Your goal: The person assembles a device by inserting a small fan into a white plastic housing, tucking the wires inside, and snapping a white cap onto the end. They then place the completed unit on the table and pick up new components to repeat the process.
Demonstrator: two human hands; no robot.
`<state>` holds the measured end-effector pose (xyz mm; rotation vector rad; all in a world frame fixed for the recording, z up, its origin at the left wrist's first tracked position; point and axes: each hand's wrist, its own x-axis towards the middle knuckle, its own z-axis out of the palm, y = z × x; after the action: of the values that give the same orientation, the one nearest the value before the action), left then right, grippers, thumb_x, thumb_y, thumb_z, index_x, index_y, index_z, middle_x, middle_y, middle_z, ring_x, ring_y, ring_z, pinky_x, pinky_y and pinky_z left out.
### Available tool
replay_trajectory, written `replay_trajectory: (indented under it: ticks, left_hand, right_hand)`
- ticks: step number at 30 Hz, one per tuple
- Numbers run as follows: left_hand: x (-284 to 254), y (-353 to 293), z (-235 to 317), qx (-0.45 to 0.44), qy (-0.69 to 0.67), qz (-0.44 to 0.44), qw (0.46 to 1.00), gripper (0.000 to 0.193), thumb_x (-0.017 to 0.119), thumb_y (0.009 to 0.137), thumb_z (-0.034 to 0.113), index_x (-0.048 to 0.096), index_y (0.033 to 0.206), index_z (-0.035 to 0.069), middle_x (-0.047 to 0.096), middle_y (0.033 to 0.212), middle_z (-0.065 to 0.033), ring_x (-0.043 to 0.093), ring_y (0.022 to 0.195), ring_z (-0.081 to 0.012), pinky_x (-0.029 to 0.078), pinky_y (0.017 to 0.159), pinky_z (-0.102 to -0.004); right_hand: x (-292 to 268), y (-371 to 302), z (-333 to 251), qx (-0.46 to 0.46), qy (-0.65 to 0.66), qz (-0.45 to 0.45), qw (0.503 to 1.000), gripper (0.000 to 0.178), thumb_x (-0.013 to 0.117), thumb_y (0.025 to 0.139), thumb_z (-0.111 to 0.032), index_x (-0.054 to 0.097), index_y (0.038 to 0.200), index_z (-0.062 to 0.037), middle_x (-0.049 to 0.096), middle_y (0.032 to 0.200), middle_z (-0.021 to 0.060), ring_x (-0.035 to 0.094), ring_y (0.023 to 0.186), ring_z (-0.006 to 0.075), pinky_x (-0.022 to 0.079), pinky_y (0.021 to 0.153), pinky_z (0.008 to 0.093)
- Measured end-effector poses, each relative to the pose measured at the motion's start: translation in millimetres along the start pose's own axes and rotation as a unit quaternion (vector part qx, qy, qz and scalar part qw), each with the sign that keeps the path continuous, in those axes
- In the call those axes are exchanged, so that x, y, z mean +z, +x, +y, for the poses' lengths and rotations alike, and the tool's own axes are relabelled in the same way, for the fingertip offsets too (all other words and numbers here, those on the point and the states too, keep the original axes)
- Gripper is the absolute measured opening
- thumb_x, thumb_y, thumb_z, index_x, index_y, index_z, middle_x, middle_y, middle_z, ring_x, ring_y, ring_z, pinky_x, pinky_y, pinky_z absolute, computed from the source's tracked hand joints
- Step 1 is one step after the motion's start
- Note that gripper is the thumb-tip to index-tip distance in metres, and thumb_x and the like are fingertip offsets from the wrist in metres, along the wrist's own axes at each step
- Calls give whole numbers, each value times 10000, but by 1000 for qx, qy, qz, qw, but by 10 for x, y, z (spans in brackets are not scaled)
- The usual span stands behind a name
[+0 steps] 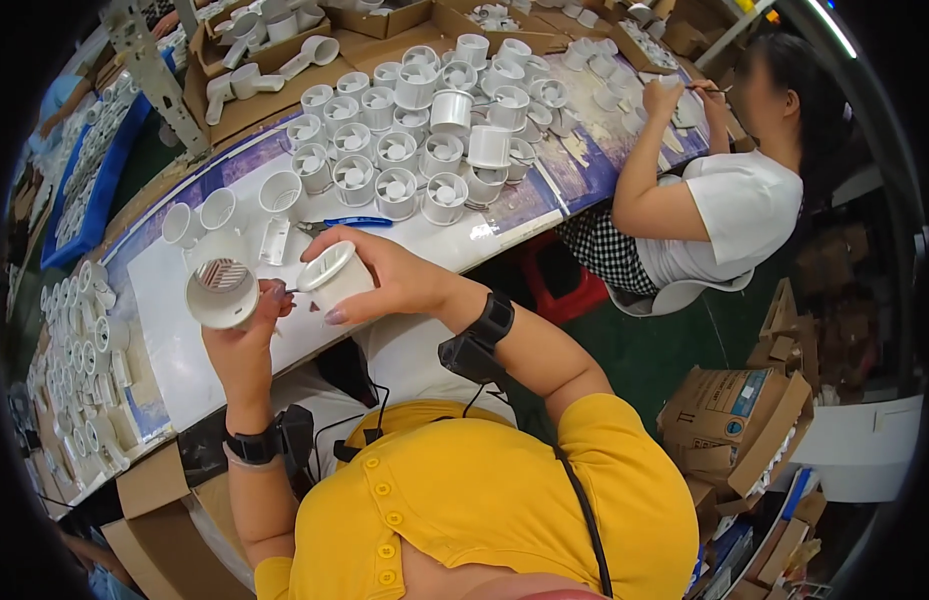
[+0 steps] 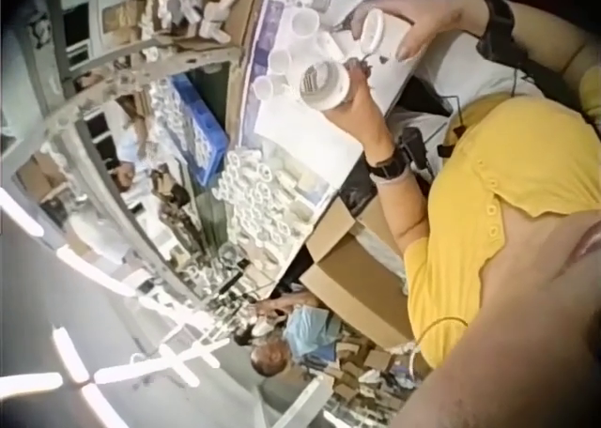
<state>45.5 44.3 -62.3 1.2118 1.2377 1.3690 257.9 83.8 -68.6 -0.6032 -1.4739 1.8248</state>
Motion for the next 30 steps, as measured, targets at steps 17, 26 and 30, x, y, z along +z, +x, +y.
replay_trajectory:
  ticks: [17, 26, 30]
  left_hand:
    - [-165, -126, 153, 22, 62, 14, 998, 134, 673, 854, 56, 634, 960, -17, 668, 843, -76, 647, 736, -148, 497, 637, -251]
    - [-184, 167, -41, 50, -15, -31, 998, 465, 758, 759, 21, 529, 1164, 11, 630, 1042, -67, 614, 919, -143, 524, 750, -276]
    - [-172, 228, -19, 182, 71, 11, 981, 576, 774, 758, 64, 458, 1239, 34, 588, 1138, -58, 557, 1055, -147, 483, 871, -301]
  right_hand:
    - [333, 186, -5, -188, -353, 111, 910, 219, 725, 750, -134, 661, 958, -112, 592, 1047, 49, 603, 965, 195, 485, 815, 307]
    - [297, 327, -206, -224, -522, 171, 805, 164, 697, 734, -80, 669, 893, -110, 598, 976, 71, 614, 877, 209, 507, 707, 310]
    - [284, 350, -551, -215, -478, 142, 840, 146, 666, 752, -44, 663, 897, -59, 608, 936, 79, 592, 895, 206, 463, 796, 292]
